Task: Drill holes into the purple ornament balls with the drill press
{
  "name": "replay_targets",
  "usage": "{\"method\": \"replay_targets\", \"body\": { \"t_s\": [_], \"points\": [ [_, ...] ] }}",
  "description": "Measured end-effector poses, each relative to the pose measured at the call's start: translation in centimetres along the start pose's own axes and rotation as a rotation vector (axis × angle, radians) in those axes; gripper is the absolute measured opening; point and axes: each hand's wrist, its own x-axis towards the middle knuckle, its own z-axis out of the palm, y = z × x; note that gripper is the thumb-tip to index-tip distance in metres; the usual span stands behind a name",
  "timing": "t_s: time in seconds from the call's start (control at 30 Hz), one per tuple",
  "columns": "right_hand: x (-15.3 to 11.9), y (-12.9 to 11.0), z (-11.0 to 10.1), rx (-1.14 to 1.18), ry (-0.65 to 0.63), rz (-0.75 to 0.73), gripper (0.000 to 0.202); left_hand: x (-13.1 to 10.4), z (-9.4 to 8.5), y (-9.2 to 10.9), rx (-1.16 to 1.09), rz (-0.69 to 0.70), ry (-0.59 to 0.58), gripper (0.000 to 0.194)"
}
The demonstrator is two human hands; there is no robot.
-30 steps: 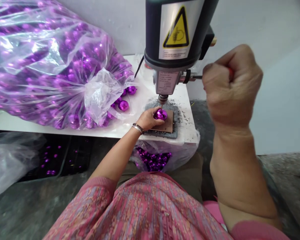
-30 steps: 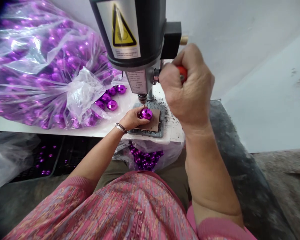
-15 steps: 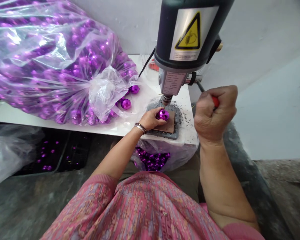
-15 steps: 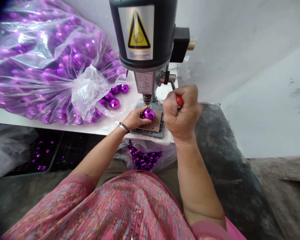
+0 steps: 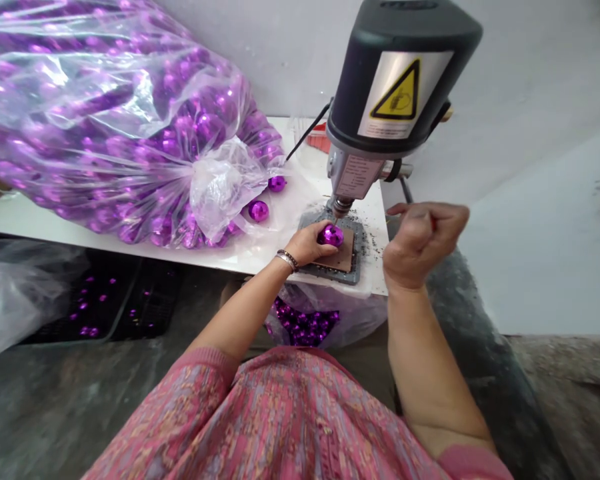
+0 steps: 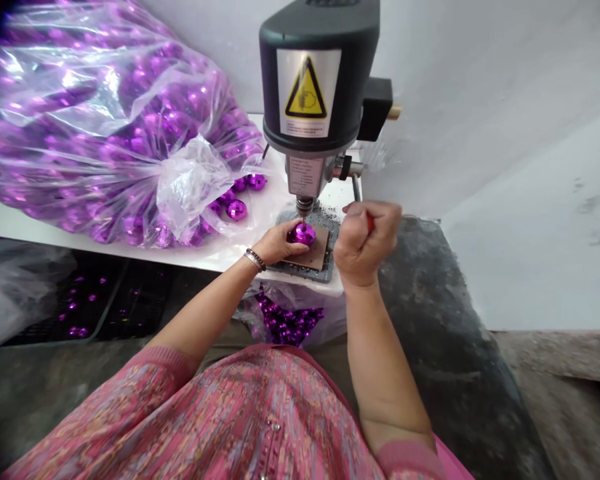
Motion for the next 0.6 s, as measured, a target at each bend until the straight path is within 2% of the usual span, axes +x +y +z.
{"method": "replay_targets", "body": {
  "t_s": [0.1,0.2,0.27,0.33,0.4,0.43,0.47,0.57,0.6],
  "points": [
    [3.7,-1.5,0.6,0.013,0.011,0.052,0.033,-0.4,-0.1,-0.2,-0.042,0.011,0.010,0.067],
    [6.6,-2.9,1.0,0.073,-0.070,0.167,0.030,-1.6,-0.5,-0.7,-0.093,0.059,0.003,0.066],
    [7.3,-3.5,1.1,0.091,-0.073,0.210,0.029,-2.7,-1.0,-1.1,-0.117,0.114,-0.061,0.069],
    [7.1,-3.8,1.1,0.104,-0.045,0.229,0.027,-3.8,-1.8,-1.4,-0.121,0.157,-0.191,0.075],
    [6.6,-4.0,1.0,0.105,-0.030,0.226,0.026,-4.3,-3.1,-1.7,-0.118,0.149,-0.264,0.079],
    [6.4,-4.0,1.0,0.102,-0.029,0.221,0.026,-4.2,-3.9,-2.0,-0.109,0.123,-0.230,0.077],
    [6.3,-4.0,1.0,0.101,-0.027,0.216,0.026,-3.8,-4.8,-2.2,-0.089,0.082,-0.140,0.070],
    [6.1,-4.1,0.9,0.107,-0.027,0.211,0.024,-1.6,-8.0,-3.5,0.020,-0.061,0.269,0.036],
    [6.1,-4.1,0.9,0.108,-0.026,0.210,0.025,-0.7,-9.0,-4.0,0.039,-0.098,0.362,0.029]
  ]
}}
